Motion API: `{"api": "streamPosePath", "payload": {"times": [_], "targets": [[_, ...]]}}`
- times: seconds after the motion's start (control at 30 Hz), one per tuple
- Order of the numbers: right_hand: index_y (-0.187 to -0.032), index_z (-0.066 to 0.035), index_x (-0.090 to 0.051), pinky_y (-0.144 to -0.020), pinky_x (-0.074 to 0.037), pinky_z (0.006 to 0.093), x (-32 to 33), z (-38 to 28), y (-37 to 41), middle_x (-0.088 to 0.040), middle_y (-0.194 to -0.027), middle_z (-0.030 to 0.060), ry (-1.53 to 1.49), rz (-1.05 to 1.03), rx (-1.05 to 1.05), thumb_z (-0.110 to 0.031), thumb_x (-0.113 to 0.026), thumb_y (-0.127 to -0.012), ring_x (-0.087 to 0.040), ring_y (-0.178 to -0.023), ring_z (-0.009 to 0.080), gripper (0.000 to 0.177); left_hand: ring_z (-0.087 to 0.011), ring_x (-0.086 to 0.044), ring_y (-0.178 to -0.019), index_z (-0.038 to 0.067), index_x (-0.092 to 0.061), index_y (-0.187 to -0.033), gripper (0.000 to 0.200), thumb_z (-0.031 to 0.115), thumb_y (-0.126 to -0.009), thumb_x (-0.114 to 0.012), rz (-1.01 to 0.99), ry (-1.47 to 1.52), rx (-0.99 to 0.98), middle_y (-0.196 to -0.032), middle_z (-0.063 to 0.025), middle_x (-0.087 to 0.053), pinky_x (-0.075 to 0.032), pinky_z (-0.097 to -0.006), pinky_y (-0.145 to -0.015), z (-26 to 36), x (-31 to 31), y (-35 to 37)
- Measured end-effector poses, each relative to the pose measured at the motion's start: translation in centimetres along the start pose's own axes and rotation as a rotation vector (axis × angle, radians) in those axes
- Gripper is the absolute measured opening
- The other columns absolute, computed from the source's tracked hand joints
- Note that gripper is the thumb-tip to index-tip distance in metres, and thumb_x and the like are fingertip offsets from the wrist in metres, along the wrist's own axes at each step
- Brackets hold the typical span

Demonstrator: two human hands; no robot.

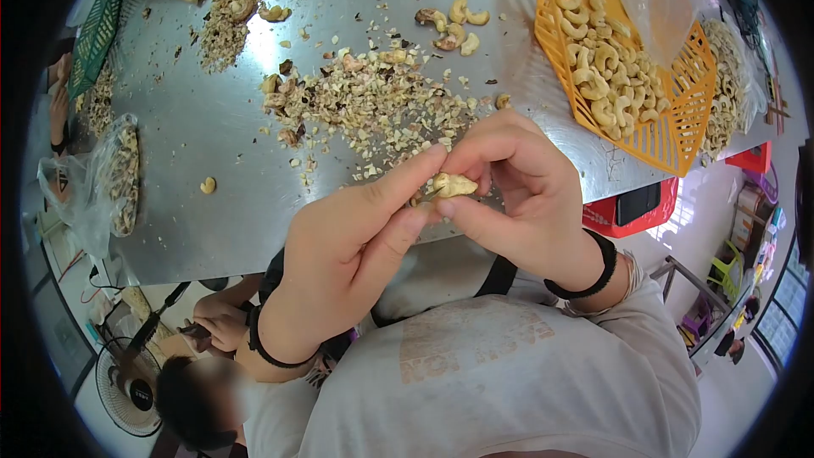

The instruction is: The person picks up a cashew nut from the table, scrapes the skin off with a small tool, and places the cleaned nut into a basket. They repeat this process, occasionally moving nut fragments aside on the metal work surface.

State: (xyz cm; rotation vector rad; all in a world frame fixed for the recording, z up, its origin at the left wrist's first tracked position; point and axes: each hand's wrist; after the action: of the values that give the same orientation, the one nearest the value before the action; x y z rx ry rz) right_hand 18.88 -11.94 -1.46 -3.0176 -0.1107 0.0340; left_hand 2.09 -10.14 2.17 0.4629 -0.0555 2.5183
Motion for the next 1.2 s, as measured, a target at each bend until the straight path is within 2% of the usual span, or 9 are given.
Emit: {"api": "streamPosePath", "payload": {"times": [0.1,0.17,0.3,0.37,0.47,0.57,0.83,0.9,1.2], "targets": [[-0.082,-0.005,-0.055,-0.056,-0.037,0.0202,0.3,-0.4,0.1,-0.048,-0.074,0.0024,-0.015,-0.008,-0.032,-0.001,-0.062,-0.063,-0.044,-0.062,0.0094,0.020,-0.0148,-0.054,-0.061,0.002,-0.047,-0.112,0.031,0.005,-0.080,-0.046,-0.042,0.049,0.110,-0.077,-0.0092,-0.058,-0.041,-0.0216,-0.057,0.4,0.1,0.2],[-0.083,-0.005,-0.055,-0.056,-0.037,0.0200,1.1,-0.9,0.0,-0.048,-0.075,0.0027,-0.016,-0.015,-0.038,0.000,-0.062,-0.063,-0.044,-0.063,0.0092,0.021,-0.0031,-0.040,-0.051,-0.001,-0.050,-0.107,0.028,0.008,-0.082,-0.041,0.066,0.186,0.195,-0.074,-0.0050,-0.057,-0.032,-0.0146,-0.047,0.4,0.0,0.3],[-0.090,0.001,-0.051,-0.066,-0.038,0.0228,4.2,-3.3,0.2,-0.051,-0.083,0.0047,0.122,0.389,0.267,0.003,-0.062,-0.064,-0.047,-0.072,0.0105,0.028,-0.0024,-0.037,-0.050,-0.001,-0.051,-0.105,0.027,0.010,-0.083,-0.040,0.178,0.120,0.176,-0.073,-0.0051,-0.056,-0.030,-0.0142,-0.046,1.3,1.0,0.5],[-0.094,0.003,-0.050,-0.072,-0.039,0.0243,5.4,-4.9,-0.4,-0.052,-0.089,0.0070,0.217,0.728,0.202,0.004,-0.060,-0.067,-0.049,-0.079,0.0125,0.029,-0.0016,-0.037,-0.052,0.002,-0.051,-0.106,0.026,0.004,-0.082,-0.042,0.259,0.104,0.189,-0.073,-0.0026,-0.057,-0.030,-0.0145,-0.048,1.4,1.9,0.6],[-0.099,0.004,-0.048,-0.073,-0.040,0.0231,8.0,-4.5,-1.5,-0.052,-0.092,0.0091,0.631,0.783,0.316,0.005,-0.057,-0.070,-0.049,-0.082,0.0133,0.031,-0.0012,-0.036,-0.052,0.001,-0.052,-0.105,0.025,0.004,-0.081,-0.042,0.325,0.072,0.197,-0.072,-0.0023,-0.056,-0.030,-0.0142,-0.048,1.1,2.7,0.2],[-0.102,0.004,-0.047,-0.073,-0.040,0.0218,7.1,-4.6,-0.9,-0.052,-0.089,0.0085,0.369,0.804,0.332,0.005,-0.056,-0.071,-0.048,-0.083,0.0124,0.033,-0.0015,-0.037,-0.053,0.001,-0.053,-0.104,0.025,0.005,-0.081,-0.044,0.341,-0.027,0.208,-0.070,-0.0017,-0.056,-0.031,-0.0148,-0.048,1.0,3.5,-0.5],[-0.093,0.003,-0.048,-0.072,-0.037,0.0238,3.8,-4.0,0.0,-0.045,-0.094,0.0096,0.137,0.293,0.280,0.006,-0.056,-0.067,-0.046,-0.077,0.0125,0.027,-0.0196,-0.055,-0.062,0.006,-0.056,-0.096,0.023,0.014,-0.075,-0.055,0.205,-0.580,0.146,-0.073,-0.0096,-0.058,-0.043,-0.0287,-0.057,-1.5,3.2,-5.6],[-0.091,0.001,-0.049,-0.070,-0.037,0.0233,3.5,-3.7,0.4,-0.046,-0.089,0.0082,0.215,0.190,0.258,0.006,-0.057,-0.066,-0.047,-0.075,0.0120,0.026,-0.0274,-0.055,-0.067,0.007,-0.056,-0.088,0.019,0.017,-0.072,-0.056,0.199,-0.771,-0.117,-0.077,-0.0108,-0.057,-0.044,-0.0338,-0.059,-2.8,2.5,-6.9],[-0.084,-0.002,-0.053,-0.062,-0.039,0.0238,1.8,-2.1,0.8,-0.050,-0.083,0.0074,0.136,0.074,0.137,0.002,-0.060,-0.065,-0.050,-0.064,0.0134,0.021,-0.0256,-0.052,-0.070,0.004,-0.054,-0.082,0.015,0.014,-0.071,-0.057,0.153,-0.789,-0.050,-0.077,-0.0103,-0.054,-0.041,-0.0321,-0.061,-3.3,1.7,-7.8]]}}
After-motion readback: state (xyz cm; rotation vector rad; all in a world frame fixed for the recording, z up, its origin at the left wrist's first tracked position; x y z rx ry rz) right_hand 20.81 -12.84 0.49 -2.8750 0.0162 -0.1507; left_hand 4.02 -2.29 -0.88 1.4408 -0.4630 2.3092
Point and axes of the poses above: each hand's wrist, its own y-axis away from the middle knuckle, its own x-axis out of the back of the hand, z = x × y
